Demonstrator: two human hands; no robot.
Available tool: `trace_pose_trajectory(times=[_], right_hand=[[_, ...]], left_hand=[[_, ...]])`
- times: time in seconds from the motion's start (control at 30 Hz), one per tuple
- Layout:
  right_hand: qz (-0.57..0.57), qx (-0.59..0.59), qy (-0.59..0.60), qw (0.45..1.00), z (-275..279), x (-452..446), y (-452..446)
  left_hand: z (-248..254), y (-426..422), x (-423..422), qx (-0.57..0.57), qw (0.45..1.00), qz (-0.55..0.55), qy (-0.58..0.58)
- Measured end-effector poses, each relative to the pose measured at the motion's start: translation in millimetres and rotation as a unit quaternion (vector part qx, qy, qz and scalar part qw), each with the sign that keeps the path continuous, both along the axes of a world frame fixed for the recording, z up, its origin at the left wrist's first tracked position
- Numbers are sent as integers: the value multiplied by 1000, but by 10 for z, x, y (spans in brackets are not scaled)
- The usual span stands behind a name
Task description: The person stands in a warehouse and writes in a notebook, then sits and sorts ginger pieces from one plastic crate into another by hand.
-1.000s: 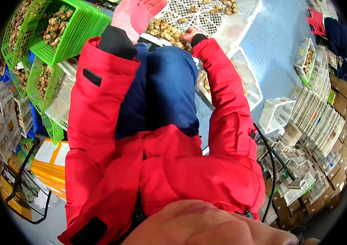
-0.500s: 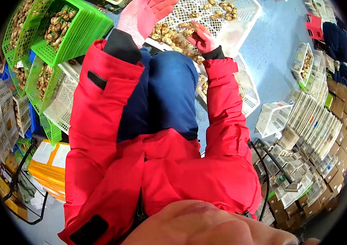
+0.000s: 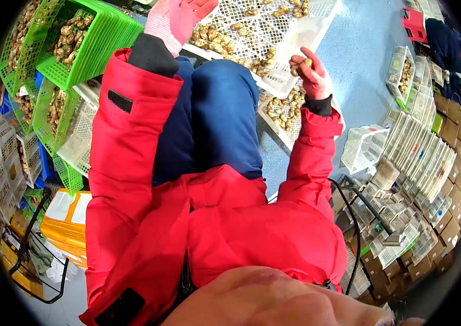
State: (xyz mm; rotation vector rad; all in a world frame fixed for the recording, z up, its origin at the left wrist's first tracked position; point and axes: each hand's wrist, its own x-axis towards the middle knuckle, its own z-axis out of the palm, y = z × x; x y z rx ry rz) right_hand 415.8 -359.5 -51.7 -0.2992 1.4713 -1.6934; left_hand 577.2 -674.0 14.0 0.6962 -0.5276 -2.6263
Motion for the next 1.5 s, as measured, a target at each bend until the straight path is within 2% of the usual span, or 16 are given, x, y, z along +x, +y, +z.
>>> trace_pose_trajectory(times=[0.1, 0.27, 0.33, 0.4, 0.43, 0.53, 0.63, 0.67, 0.73, 0.77, 0.8, 0.9, 1.1, 1.23, 1.43, 1.5], right_hand=[[57, 233, 188, 952, -310, 5, 556], [46, 280, 128, 950, -425, -42, 38], [204, 466, 245, 825, -491, -24, -576], [348, 582, 442, 587, -1189, -86, -886], [413, 636, 393, 520, -1753, -174, -920], [486, 592, 454, 454, -1907, -48, -1080], [441, 566, 457, 526, -1826, -147, -1012], [368, 534, 464, 603, -1771, -173, -903], [281, 388, 179, 860, -1337, -223, -783], [215, 257, -4, 942, -1215, -229, -719], [168, 165, -41, 971, -1084, -201, -668], [150, -51, -146, 976, -760, -143, -565], [1, -238, -215, 947, -370, 339, -851], [-21, -194, -73, 978, -203, 444, -1009], [-57, -129, -26, 990, -66, 210, -317], [-118, 83, 84, 986, 32, 208, 98]], left_hand=[[106, 50, 16, -10, 1000, 9, 0], [69, 48, 8, -22, 1000, -1, 6], [58, 42, 18, -21, 1000, -1, 8], [35, 9, 1, -16, 1000, -2, -5], [30, 6, -6, -9, 1000, -3, -4], [54, 1, -19, -3, 1000, -14, 15], [-1, -7, -29, -16, 1000, -17, 13], [-25, -16, -27, -15, 1000, -17, 11], [10, -11, -23, -12, 1000, -18, 5], [15, -12, -24, -11, 1000, -17, 6], [9, -9, -23, -10, 1000, -17, 7], [-4, -5, -12, -5, 1000, -16, 1], [46, 19, -13, 2, 1000, -14, -10], [21, 22, -15, 6, 1000, -13, -9], [13, 3, 6, 13, 1000, -11, -1], [30, 21, 2, 9, 1000, -9, -4]])
